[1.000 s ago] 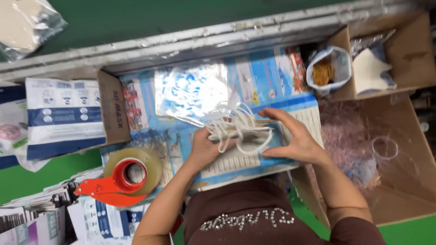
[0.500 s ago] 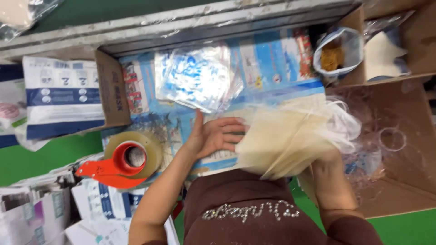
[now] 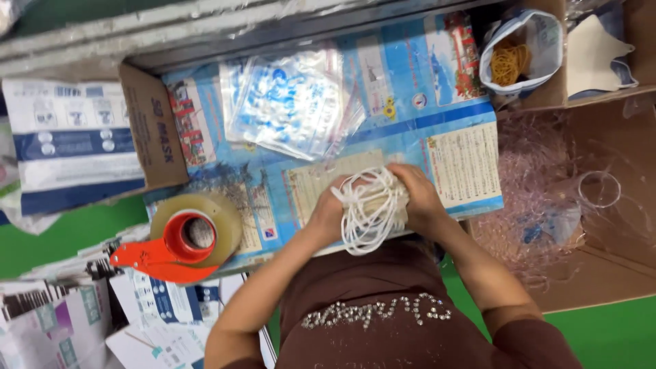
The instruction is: The recorder is packaging face masks by putting them into plastic bags.
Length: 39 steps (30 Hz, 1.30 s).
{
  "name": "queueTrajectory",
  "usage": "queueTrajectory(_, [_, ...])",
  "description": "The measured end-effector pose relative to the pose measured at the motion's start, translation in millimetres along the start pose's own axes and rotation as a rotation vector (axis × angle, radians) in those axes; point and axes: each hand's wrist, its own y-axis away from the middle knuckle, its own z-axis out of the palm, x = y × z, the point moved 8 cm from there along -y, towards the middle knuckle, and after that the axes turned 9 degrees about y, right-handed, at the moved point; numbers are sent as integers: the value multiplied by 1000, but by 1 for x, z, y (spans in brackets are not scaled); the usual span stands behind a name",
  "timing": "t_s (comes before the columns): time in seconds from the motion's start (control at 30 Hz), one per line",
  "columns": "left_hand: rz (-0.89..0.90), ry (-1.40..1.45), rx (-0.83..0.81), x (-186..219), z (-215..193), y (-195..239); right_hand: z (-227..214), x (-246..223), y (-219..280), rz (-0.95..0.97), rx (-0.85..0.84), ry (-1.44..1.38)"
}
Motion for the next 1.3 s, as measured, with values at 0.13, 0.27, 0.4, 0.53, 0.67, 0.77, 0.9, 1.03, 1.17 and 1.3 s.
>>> queueTrajectory(0.13, [49,-6,-7,10,7,5,-7,-1,2,10,-13,-61])
queueTrajectory(0.27, [136,-143,-60,20,8,3,-3,1,3,6,-45,-151])
queueTrajectory(0.4, [114,-125,-62,20,6,-1,-3,-7,-3,-45,-29,-47])
queueTrajectory(0.53, [43,-65,-66,17,19,7,1,0,9,-24,-52,-26])
queueTrajectory(0.67, [202,-187,-152,52,14,10,22,12,23,201,-324,-212])
queueTrajectory(0.77, [152,-167,-193,58,4,1,38,11,23,165,-418,-246])
queueTrajectory(0.9, [407,-326,183,84,-52,-30,40,21,-2,269,-366,-504])
queueTrajectory(1.03, [190,-514,440,18,-100,-46,37,44,-58,823,-106,-1081])
queueTrajectory(1.17, [-35,-514,462,-30,-111,-61,68,54,-78,816,-63,-1071])
queueTrajectory(1.3, [-58,-506,488,-52,-108,-67,72,54,-82,846,-92,-906])
